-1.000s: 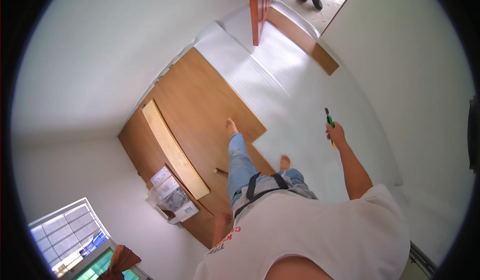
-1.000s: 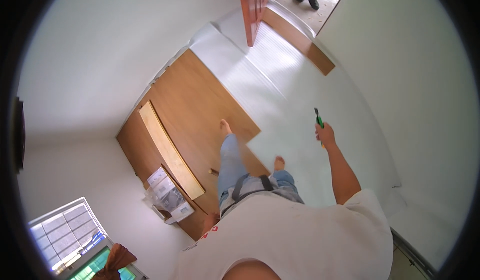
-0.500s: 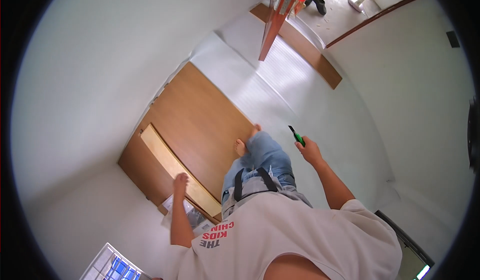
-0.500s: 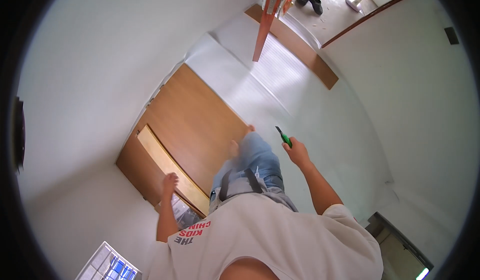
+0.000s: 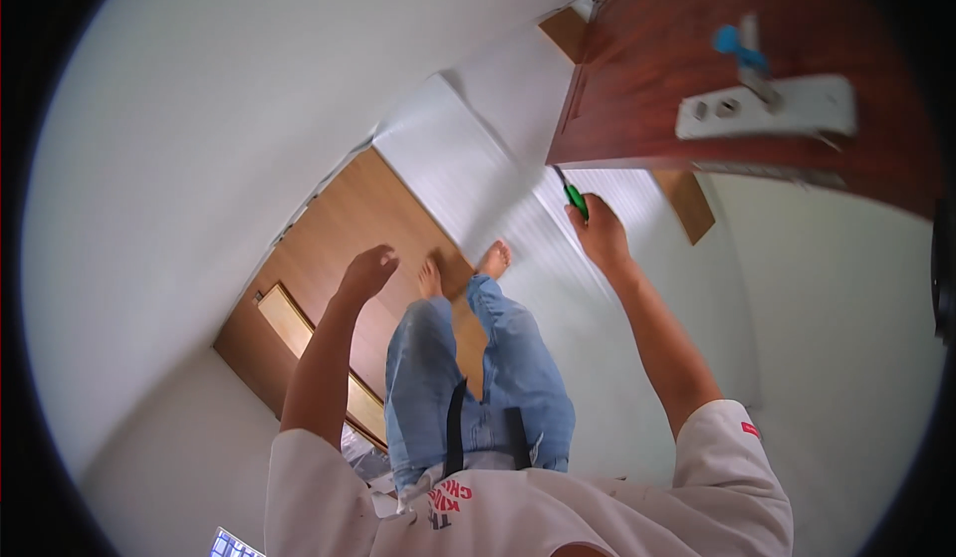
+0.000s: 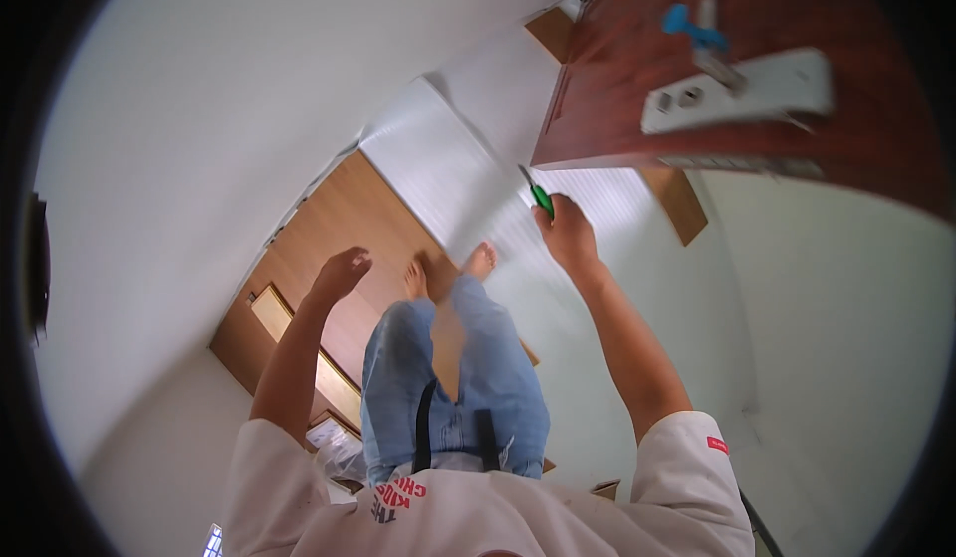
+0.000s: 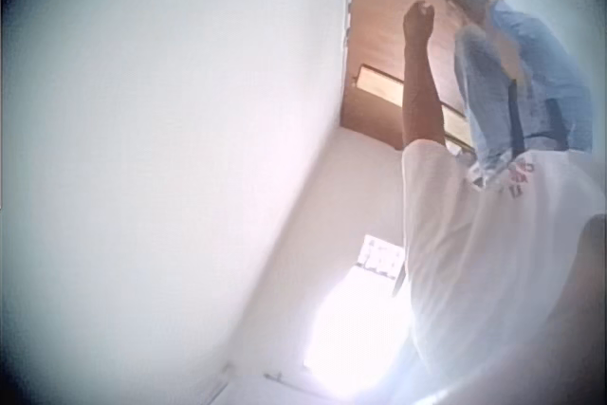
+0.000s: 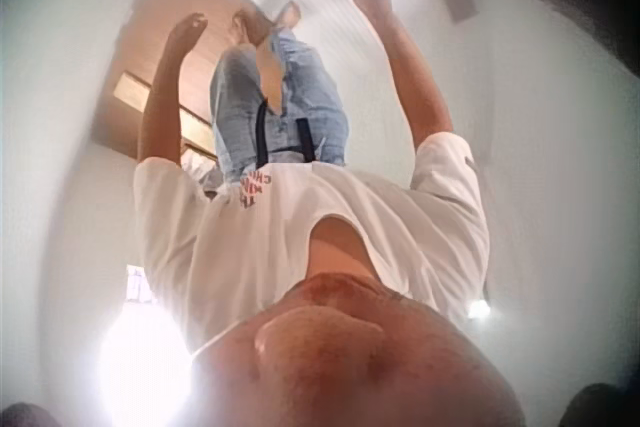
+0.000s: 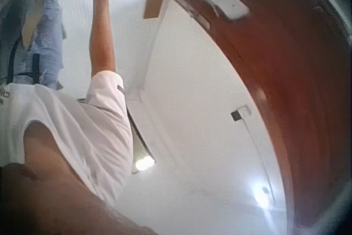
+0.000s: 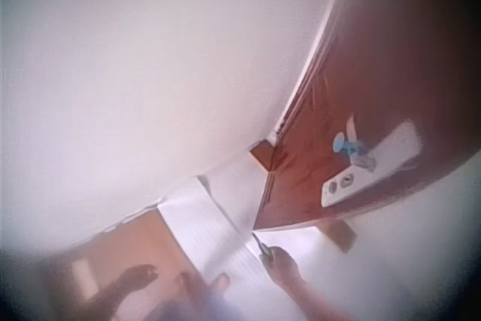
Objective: The person installs flooring by positioning wooden planks, laying out foam underlayment across the floor, and cutting excess foam using a utility knife.
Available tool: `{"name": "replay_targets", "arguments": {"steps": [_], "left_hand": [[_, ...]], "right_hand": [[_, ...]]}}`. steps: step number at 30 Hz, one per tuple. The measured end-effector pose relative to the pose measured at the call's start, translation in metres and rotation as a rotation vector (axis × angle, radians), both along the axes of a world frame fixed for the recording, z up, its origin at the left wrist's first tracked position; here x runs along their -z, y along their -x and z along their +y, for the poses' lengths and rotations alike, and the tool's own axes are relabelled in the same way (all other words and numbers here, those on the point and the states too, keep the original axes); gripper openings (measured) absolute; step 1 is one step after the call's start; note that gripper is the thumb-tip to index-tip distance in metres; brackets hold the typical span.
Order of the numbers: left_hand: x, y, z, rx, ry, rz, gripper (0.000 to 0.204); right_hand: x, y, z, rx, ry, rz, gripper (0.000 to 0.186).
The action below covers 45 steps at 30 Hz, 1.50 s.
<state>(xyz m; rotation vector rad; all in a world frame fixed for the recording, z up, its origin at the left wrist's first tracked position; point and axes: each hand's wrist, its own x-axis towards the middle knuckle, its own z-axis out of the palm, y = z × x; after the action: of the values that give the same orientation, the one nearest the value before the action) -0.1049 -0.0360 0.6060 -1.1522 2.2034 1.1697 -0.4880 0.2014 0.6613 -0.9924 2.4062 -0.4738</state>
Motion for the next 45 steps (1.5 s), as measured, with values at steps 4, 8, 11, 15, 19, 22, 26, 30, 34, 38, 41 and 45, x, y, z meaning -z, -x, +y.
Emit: {"name": "replay_targets", "arguments": {"steps": [4, 8, 11, 15, 19, 22, 26, 30, 34, 38, 41, 45], "left_hand": [[0.112, 0.101, -0.044, -0.104, -0.279, 0.119, 0.051], [0.324, 0.112, -0.074, -0.100, -0.143, 0.207, 0.036], [0.408, 0.169, -0.091, 0.132, -0.001, 0.109, 0.028], [0.489, 0.175, -0.128, 0.245, 0.231, 0.220, 0.017], [0.518, 0.188, -0.129, 0.308, 0.330, 0.328, 0.020], [0.529, 0.196, -0.132, 0.383, 0.431, 0.415, 0.029], [0.550, 0.191, -0.142, 0.472, 0.604, 0.567, 0.032], [0.555, 0.198, -0.145, 0.506, 0.689, 0.588, 0.034], [0.560, 0.195, -0.145, 0.483, 0.723, 0.610, 0.035], [0.556, 0.211, -0.148, 0.493, 0.708, 0.651, 0.032], [0.552, 0.231, -0.164, 0.598, 0.696, 0.599, 0.031], [0.553, 0.284, -0.196, 0.716, 0.695, 0.501, 0.045]], "right_hand": [[0.097, 0.055, -0.039, -0.063, 0.170, 0.203, 0.029], [0.192, 0.070, -0.049, -0.173, 0.013, 0.447, 0.046], [0.225, 0.075, -0.046, -0.093, -0.088, 0.672, 0.039], [0.246, 0.073, -0.061, -0.006, -0.161, 0.867, 0.034], [0.267, 0.090, -0.047, 0.159, -0.216, 1.020, 0.034], [0.282, 0.095, -0.044, 0.270, -0.205, 1.063, 0.034], [0.316, 0.110, -0.045, 0.261, -0.118, 1.127, 0.030], [0.325, 0.134, -0.024, 0.191, -0.145, 1.157, 0.027], [0.333, 0.141, -0.012, 0.205, -0.176, 1.056, 0.031], [0.368, 0.151, 0.011, 0.186, -0.101, 0.847, 0.033], [0.407, 0.128, 0.003, 0.255, -0.292, 0.537, 0.032], [0.439, 0.093, -0.019, 0.083, -0.247, 0.335, 0.029]]}}
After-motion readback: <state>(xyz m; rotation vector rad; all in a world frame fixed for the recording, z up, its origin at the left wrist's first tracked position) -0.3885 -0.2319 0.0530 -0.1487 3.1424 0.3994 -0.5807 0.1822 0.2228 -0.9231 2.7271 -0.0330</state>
